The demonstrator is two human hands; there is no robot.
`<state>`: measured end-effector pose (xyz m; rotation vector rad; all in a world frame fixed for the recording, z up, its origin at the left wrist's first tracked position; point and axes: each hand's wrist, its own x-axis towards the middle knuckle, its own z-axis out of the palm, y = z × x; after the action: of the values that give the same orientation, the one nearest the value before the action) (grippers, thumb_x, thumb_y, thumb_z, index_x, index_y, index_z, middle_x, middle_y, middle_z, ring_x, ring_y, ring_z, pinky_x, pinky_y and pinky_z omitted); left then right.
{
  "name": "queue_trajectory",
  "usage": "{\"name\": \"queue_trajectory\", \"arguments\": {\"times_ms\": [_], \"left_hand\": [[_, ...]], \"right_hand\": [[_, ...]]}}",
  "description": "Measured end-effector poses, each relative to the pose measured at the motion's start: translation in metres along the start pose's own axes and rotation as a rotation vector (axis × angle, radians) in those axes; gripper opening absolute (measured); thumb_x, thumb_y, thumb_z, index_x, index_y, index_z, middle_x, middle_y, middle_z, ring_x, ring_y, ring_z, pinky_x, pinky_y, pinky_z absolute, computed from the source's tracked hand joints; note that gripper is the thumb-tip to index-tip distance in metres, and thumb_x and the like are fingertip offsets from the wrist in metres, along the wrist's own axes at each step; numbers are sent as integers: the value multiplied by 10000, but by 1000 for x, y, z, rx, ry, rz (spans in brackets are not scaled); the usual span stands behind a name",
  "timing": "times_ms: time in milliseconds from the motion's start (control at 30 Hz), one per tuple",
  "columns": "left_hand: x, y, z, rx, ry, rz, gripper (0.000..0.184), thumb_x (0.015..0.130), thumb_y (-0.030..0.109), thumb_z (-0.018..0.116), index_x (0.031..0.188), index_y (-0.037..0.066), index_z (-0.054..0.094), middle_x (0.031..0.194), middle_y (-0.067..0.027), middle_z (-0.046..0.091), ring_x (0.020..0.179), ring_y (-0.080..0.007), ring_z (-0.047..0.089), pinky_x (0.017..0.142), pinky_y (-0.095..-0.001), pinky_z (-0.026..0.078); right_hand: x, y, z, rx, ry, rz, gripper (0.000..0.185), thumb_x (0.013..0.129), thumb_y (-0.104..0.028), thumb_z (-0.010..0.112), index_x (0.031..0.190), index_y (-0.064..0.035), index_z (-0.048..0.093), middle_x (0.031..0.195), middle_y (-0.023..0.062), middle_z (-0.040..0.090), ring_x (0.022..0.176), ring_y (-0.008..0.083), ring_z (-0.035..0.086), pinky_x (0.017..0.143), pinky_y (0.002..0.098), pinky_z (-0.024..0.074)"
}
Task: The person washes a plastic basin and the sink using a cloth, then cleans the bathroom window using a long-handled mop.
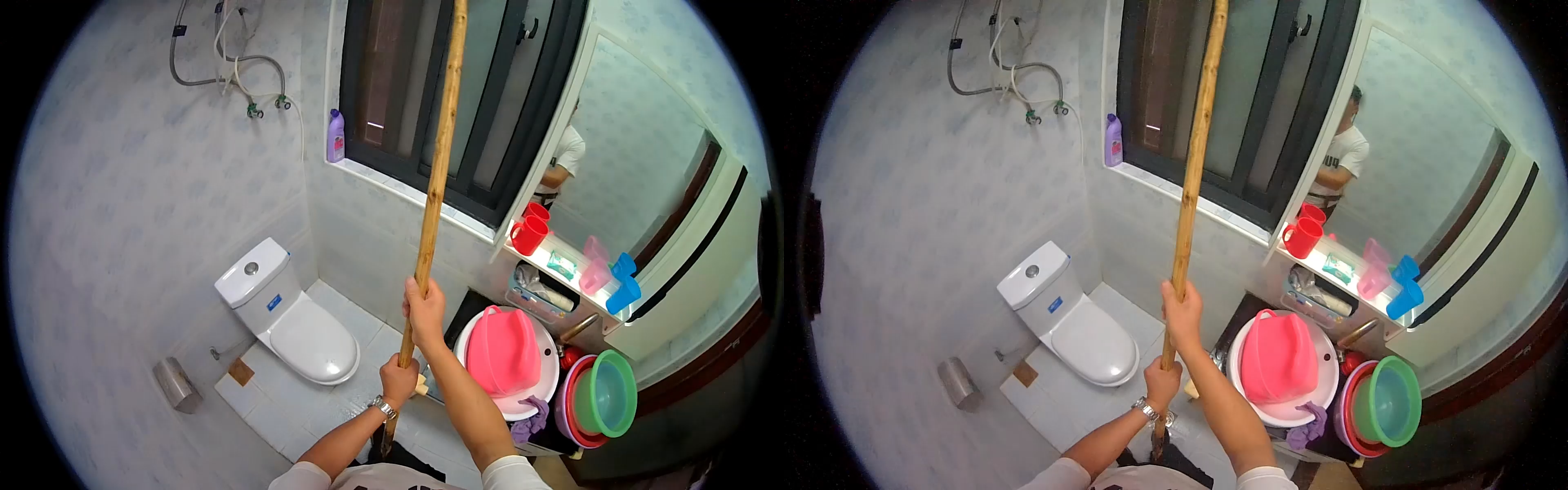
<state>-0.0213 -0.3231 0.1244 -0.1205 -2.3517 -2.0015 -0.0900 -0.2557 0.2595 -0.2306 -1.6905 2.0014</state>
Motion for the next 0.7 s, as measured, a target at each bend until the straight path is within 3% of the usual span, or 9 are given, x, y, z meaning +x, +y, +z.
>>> {"name": "queue_trajectory", "arguments": {"times_ms": [233, 333, 433, 500, 700], "left_hand": [[47, 10, 11, -2, -6, 80, 209, 778, 182, 636, 691, 6, 566, 583, -198, 584, 537, -363, 596, 530, -420, 471], [77, 19, 21, 71, -40, 113, 238, 789, 231, 632, 728, 9, 576, 596, -209, 592, 566, -382, 608, 544, -441, 483], [95, 29, 19, 296, -201, 188, 302, 801, 311, 616, 774, 12, 579, 625, -211, 609, 603, -392, 618, 575, -460, 493], [106, 43, 16, 472, -470, 200, 411, 805, 397, 611, 896, -3, 599, 656, -203, 627, 635, -381, 630, 608, -468, 496], [150, 35, 4, 382, -603, 434, 574, 824, 443, 614, 1110, -52, 565, 659, -157, 638, 628, -358, 626, 614, -447, 490]], "right_hand": [[50, 11, 6, -126, 129, -160, 259, 937, -252, 564, 777, -59, 501, 594, -33, 445, 512, 69, 433, 451, 262, 357], [72, 3, 7, -42, 102, -129, 263, 937, -253, 568, 775, -56, 506, 588, -32, 445, 503, 69, 426, 450, 260, 362], [89, 4, -2, -68, 148, -150, 273, 934, -256, 576, 769, -50, 506, 579, -28, 445, 491, 72, 429, 442, 258, 362], [95, 6, -11, -99, 142, -151, 271, 945, -259, 558, 770, -61, 500, 587, -23, 449, 474, 68, 425, 421, 240, 354], [100, 8, -24, -149, 192, -124, 254, 947, -227, 545, 758, -65, 498, 586, -14, 460, 451, 70, 428, 397, 225, 341]]}}
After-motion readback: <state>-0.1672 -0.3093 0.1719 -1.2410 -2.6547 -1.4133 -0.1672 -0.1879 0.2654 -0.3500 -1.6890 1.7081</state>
